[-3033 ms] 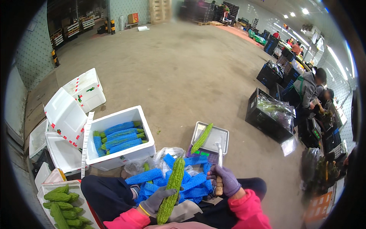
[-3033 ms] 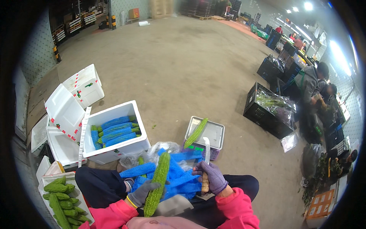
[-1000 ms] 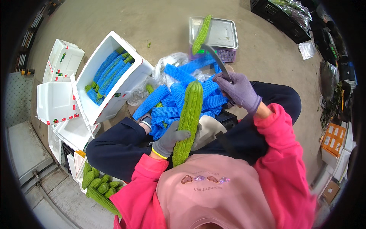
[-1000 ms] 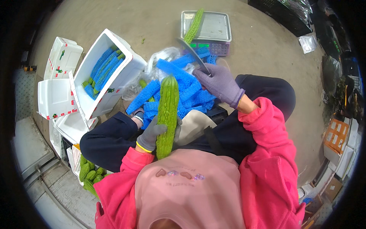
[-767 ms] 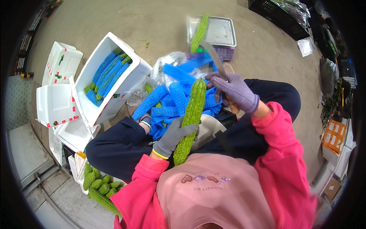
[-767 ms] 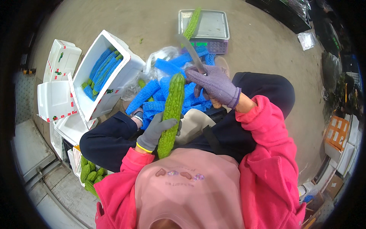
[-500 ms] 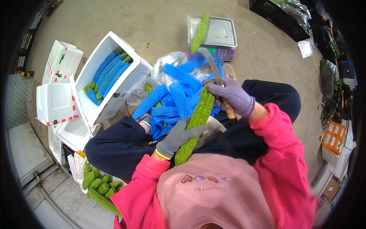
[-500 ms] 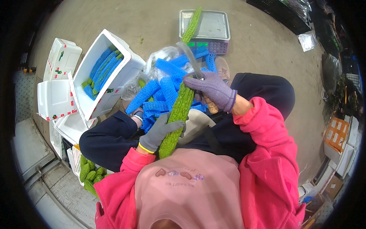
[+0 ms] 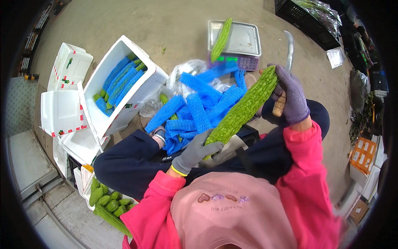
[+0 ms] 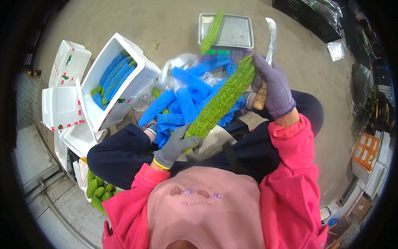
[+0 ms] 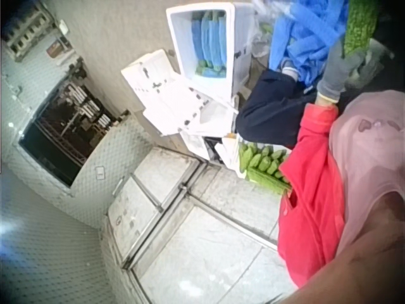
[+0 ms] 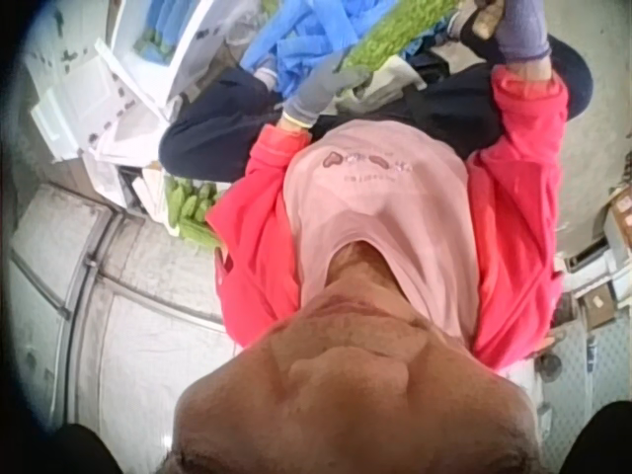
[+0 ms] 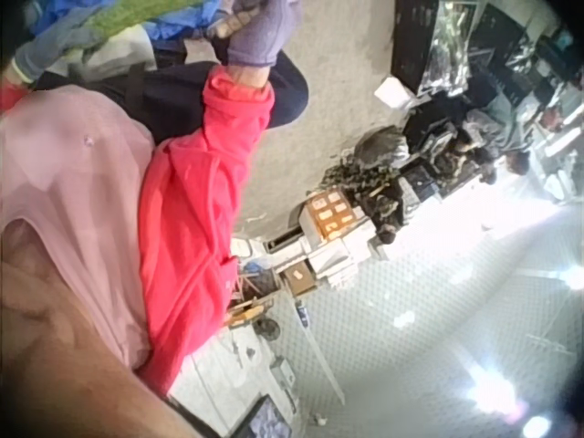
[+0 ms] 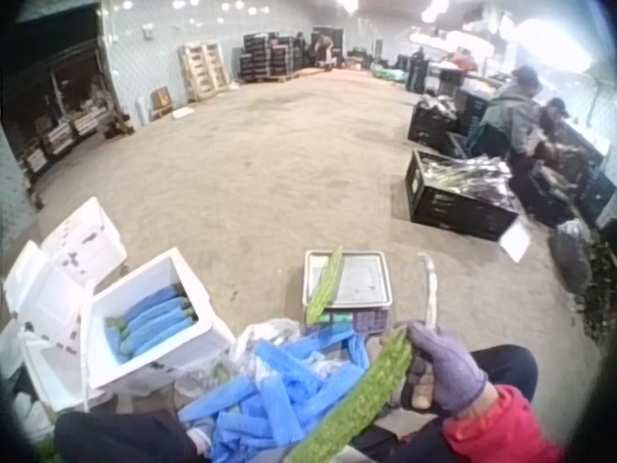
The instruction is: The person removes bitter melons from blue foam nets, trims their ends with a knife, and places them on a digital scale. They then move to a table and arrange the trimmed bitter melons on a metal tray.
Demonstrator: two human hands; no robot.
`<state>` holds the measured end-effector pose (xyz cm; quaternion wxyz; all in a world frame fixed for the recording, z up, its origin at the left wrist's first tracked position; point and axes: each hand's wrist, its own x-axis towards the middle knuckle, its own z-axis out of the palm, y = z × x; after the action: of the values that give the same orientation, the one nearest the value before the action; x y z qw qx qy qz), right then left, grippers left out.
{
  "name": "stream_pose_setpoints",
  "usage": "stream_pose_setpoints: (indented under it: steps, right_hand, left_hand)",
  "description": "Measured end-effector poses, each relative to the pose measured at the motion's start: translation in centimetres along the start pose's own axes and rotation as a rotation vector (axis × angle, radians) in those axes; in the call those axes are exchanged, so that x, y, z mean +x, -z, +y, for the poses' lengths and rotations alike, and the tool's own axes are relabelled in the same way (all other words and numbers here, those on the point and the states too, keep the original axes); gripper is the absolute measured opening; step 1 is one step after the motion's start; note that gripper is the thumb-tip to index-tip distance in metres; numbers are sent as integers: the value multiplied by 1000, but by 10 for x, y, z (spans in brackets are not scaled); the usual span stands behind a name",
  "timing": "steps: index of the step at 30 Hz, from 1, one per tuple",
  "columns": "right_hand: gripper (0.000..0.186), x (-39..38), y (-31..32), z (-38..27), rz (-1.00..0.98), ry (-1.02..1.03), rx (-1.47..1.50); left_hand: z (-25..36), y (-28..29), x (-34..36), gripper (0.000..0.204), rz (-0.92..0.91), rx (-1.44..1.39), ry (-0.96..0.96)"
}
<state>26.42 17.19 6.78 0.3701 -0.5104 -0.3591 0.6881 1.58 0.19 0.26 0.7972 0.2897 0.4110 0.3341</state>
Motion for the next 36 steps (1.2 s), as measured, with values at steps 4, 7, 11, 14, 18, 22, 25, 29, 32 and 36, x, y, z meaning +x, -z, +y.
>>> stream_pose_setpoints:
  steps: [4,7,11,14,18,22,25,29,32,36]
  right_hand:
    - [43,-3,14,-11,27,-11,-27]
    - [44,-9,20,-21,156,203,41]
    - [47,-16,27,-31,166,278,39]
    - [44,-20,31,-29,152,236,46]
    - [37,-25,40,-28,134,245,43]
    - [38,-28,42,-30,104,214,21]
    - [39,-28,40,-31,98,157,-24]
    - [34,-30,36,-32,39,120,-68]
    - [30,-29,34,-33,36,34,-82]
    - [39,-28,31,-34,34,-18,-147]
  left_hand:
    - [1,-4,9,40,68,-9,-38]
    - [-1,-4,27,35,120,6,-89]
    - [-9,8,75,35,226,61,-81]
    - [-13,29,129,38,280,159,-86]
    - [-13,55,200,37,312,292,-102]
    - [-11,70,259,33,329,245,-209]
    - [-14,71,297,27,394,195,-345]
    - [-12,84,338,24,411,97,-186]
    - [-13,89,358,23,455,91,-240]
    - [-16,88,361,25,505,-172,-204]
